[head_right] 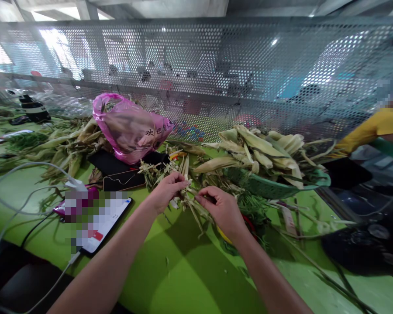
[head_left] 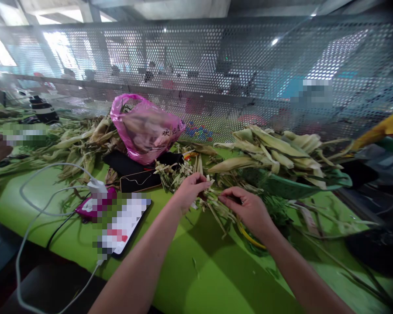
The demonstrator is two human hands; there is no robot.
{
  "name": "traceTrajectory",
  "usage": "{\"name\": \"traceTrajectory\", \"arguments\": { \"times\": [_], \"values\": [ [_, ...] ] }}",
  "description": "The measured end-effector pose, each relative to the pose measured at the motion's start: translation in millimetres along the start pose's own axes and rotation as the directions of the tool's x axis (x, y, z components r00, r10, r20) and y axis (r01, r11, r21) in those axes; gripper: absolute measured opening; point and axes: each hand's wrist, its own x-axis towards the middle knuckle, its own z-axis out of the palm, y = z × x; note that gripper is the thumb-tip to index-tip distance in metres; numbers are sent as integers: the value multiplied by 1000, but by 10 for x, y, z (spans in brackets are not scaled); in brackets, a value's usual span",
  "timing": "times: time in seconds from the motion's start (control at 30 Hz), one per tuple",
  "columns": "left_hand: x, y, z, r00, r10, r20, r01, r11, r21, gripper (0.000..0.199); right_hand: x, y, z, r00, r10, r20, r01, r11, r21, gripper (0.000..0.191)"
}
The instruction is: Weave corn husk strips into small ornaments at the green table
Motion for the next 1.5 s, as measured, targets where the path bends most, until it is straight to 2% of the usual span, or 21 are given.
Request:
{"name": "traceTrajectory", "arguments": {
  "times": [0.17, 0.23, 0.3, 0.33, 0.4, 0.47, 0.53, 0.73, 0.9, 0.97, 1.03, 1.13, 1.27, 1.37, 1.5],
  "values": [
    [-40, 27, -10, 987, -64, 148, 78, 993, -90, 25, 4, 9, 14, 999, 17, -42, -17, 1000, -9, 27],
    [-27, 7, -22, 988, -71, 135, 85, 991, -105, 26, -3, -13, 26, 997, 7, -71, -7, 1000, -9, 24],
    [-1, -22, -34, 997, -50, 52, 57, 989, -137, 28, -13, -56, 30, 996, 14, -84, -12, 1000, 29, 23],
    [13, -36, -39, 999, -37, -10, 35, 987, -156, 29, -20, -85, 28, 997, 25, -67, -21, 998, 62, 23],
    [36, -56, -42, 993, -21, -115, -1, 981, -193, 31, -38, -150, 18, 999, 27, 40, -32, 992, 123, 26],
    [45, -62, -35, 988, -20, -152, -15, 975, -220, 33, -57, -208, 5, 983, -5, 184, -19, 991, 129, 30],
    [41, -59, -19, 989, -30, -145, -5, 972, -235, 34, -70, -234, -3, 970, -24, 242, -4, 993, 115, 35],
    [9, -78, 61, 988, -43, -148, 1, 962, -273, 31, -33, -95, 70, 994, 98, 51, -107, 969, 224, 31],
    [6, -141, 128, 995, -27, -101, -4, 956, -294, 29, -13, 13, 270, 982, 160, 96, -186, 883, 431, 28],
    [6, -155, 139, 997, -7, -74, -16, 954, -299, 28, -21, 20, 322, 984, 155, 93, -180, 868, 463, 27],
    [1, -155, 146, 998, 2, -61, -20, 953, -303, 26, -33, 17, 336, 990, 129, 49, -137, 887, 440, 25],
    [-9, -140, 158, 992, -13, -126, -26, 954, -300, 24, -48, -1, 315, 997, 77, -14, -68, 942, 328, 20],
    [-12, -134, 156, 970, -96, -223, 14, 939, -343, 25, -72, -32, 303, 998, -64, -24, 65, 997, 34, 17],
    [1, -132, 120, 979, -110, -170, 46, 938, -344, 27, -89, -46, 307, 993, -114, -31, 111, 990, -90, 16],
    [14, -101, 74, 995, -27, -95, 10, 986, -168, 26, -80, -47, 209, 997, -40, -59, 39, 999, -11, 25]
  ]
}}
